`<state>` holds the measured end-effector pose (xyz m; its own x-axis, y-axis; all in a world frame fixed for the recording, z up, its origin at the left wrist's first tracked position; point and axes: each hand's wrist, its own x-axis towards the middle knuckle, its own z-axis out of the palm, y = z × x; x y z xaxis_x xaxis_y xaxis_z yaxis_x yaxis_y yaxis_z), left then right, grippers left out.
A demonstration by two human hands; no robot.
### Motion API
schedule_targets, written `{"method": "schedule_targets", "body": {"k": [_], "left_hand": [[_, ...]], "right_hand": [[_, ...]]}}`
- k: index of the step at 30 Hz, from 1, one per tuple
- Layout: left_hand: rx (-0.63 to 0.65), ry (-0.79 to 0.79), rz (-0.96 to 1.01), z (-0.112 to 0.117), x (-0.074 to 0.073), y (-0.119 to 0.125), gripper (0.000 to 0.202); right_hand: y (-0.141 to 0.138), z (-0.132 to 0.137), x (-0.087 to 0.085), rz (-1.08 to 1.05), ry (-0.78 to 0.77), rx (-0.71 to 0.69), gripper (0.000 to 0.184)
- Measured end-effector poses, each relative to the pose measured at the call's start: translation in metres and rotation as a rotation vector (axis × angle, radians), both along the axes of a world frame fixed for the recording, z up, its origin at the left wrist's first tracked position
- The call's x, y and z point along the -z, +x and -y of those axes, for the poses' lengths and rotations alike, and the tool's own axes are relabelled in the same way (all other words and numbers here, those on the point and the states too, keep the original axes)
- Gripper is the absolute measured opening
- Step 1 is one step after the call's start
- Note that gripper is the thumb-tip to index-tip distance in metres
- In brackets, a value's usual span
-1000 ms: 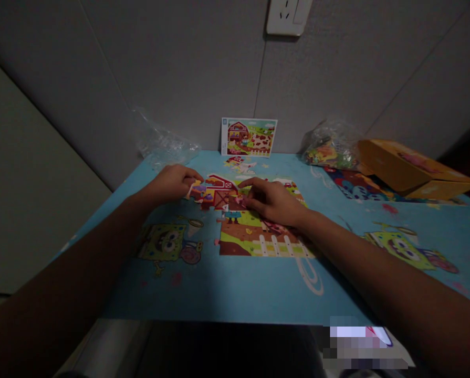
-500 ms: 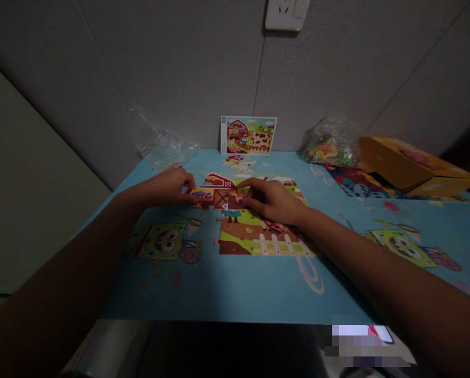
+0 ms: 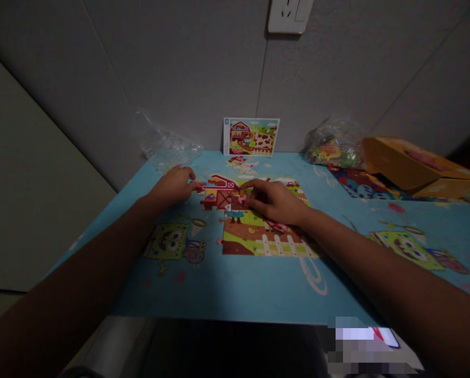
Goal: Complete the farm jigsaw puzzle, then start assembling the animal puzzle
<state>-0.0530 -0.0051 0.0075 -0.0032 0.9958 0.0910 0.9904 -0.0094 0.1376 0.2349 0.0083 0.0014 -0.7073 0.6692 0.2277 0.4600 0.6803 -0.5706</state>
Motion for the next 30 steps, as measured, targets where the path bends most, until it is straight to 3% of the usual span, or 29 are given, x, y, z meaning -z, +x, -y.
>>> {"method": "schedule_targets", "body": {"k": [7,12,17,20,23,26,30], "left_hand": [[0.160,-0.053,-0.047,0.003,-0.007,-0.001,0.053],[0.143,-0.081,0.008,0.002,-0.009,-0.002,0.057],[0.009,-0.052,0.326,0.005,-0.017,-0.007,0.029],[0.023,-0.122,0.472,0.008,-0.022,-0.007,0.023],[0.065,-0.263,0.372,0.009,-0.023,-0.004,0.019],[0.121,-0.221,0.199,0.010,-0.024,-0.003,0.024],[0.250,-0.203,0.108,0.012,-0.024,-0.006,0.041]], "right_hand": [[-0.001,0.001,-0.001,0.009,0.011,0.002,0.034],[-0.001,0.000,0.000,0.004,0.010,-0.009,0.034],[0.000,-0.001,0.001,0.012,0.023,-0.005,0.034],[0.000,-0.001,0.001,0.012,0.022,-0.002,0.034],[0.000,-0.001,0.000,0.021,0.014,-0.006,0.034],[0.000,-0.001,0.000,0.026,0.013,-0.010,0.036],[-0.001,-0.001,0.001,0.030,0.015,-0.003,0.036]]}}
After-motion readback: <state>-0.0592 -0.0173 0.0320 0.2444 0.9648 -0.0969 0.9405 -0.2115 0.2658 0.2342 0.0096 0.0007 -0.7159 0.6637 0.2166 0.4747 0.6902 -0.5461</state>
